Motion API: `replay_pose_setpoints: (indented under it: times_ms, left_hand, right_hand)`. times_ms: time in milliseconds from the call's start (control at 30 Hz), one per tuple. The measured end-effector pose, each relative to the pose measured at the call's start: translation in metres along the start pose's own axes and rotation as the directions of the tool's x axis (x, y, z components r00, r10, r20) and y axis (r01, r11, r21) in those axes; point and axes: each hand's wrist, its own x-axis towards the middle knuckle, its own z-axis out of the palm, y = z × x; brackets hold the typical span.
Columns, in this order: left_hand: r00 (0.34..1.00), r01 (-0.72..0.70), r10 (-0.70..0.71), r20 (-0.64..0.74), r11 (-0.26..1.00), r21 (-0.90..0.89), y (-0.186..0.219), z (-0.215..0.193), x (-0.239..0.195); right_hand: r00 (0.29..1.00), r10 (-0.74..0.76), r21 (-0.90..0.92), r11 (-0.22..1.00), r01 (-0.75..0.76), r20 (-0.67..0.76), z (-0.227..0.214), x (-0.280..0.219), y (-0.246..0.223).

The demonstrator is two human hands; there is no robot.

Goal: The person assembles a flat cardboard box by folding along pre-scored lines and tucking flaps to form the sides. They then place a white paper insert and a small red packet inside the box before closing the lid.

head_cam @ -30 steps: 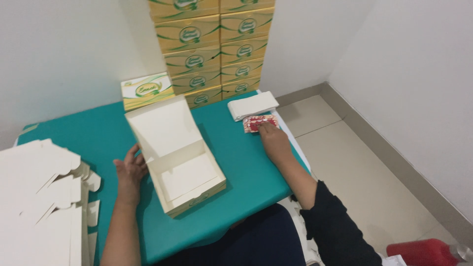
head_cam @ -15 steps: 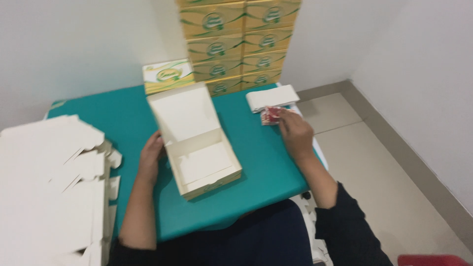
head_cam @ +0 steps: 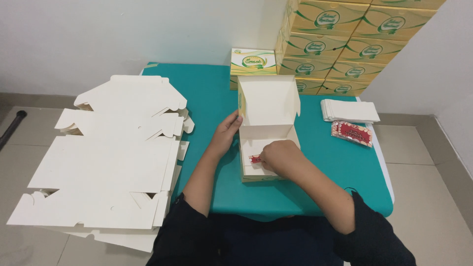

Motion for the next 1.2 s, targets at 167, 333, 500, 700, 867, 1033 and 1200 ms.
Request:
replay_pose_setpoints:
  times_ms: [167,333,500,700,867,1033,1200]
  left_hand:
    - [1.000,0.009,-0.010,0.029,0.999,0.031,0.009,0.004,-0.003]
    - [0.999,-0.008,0.005,0.051,0.998,0.059,0.010,0.003,-0.005]
    - [0.999,0.000,-0.002,0.038,0.998,0.069,-0.004,-0.003,0.000]
    - [0.990,-0.070,0.040,0.134,0.972,0.225,0.039,0.022,-0.018]
    - [0.973,-0.156,0.050,0.225,0.860,0.485,0.054,0.031,-0.024]
    - [0.962,-0.212,0.087,0.259,0.835,0.508,0.043,0.024,-0.020]
    - [0.959,-0.237,0.123,0.255,0.840,0.488,0.037,0.017,-0.018]
  right_hand:
    - [0.990,0.006,0.164,0.986,-0.028,0.138,-0.030,-0.014,-0.005]
    - [0.984,0.158,0.605,0.792,-0.079,-0.079,-0.089,-0.063,0.009]
    - [0.777,0.579,0.950,0.301,0.080,-0.249,-0.068,-0.054,0.073]
    - [0.839,0.490,0.966,0.205,0.154,-0.238,-0.076,-0.045,0.049]
    - [0.827,0.420,0.924,0.240,0.296,-0.374,-0.037,-0.041,0.061]
    - [0.819,0.390,0.903,0.263,0.339,-0.421,-0.008,-0.047,0.070]
    - [0.747,0.390,0.843,0.251,0.476,-0.538,0.019,-0.045,0.080]
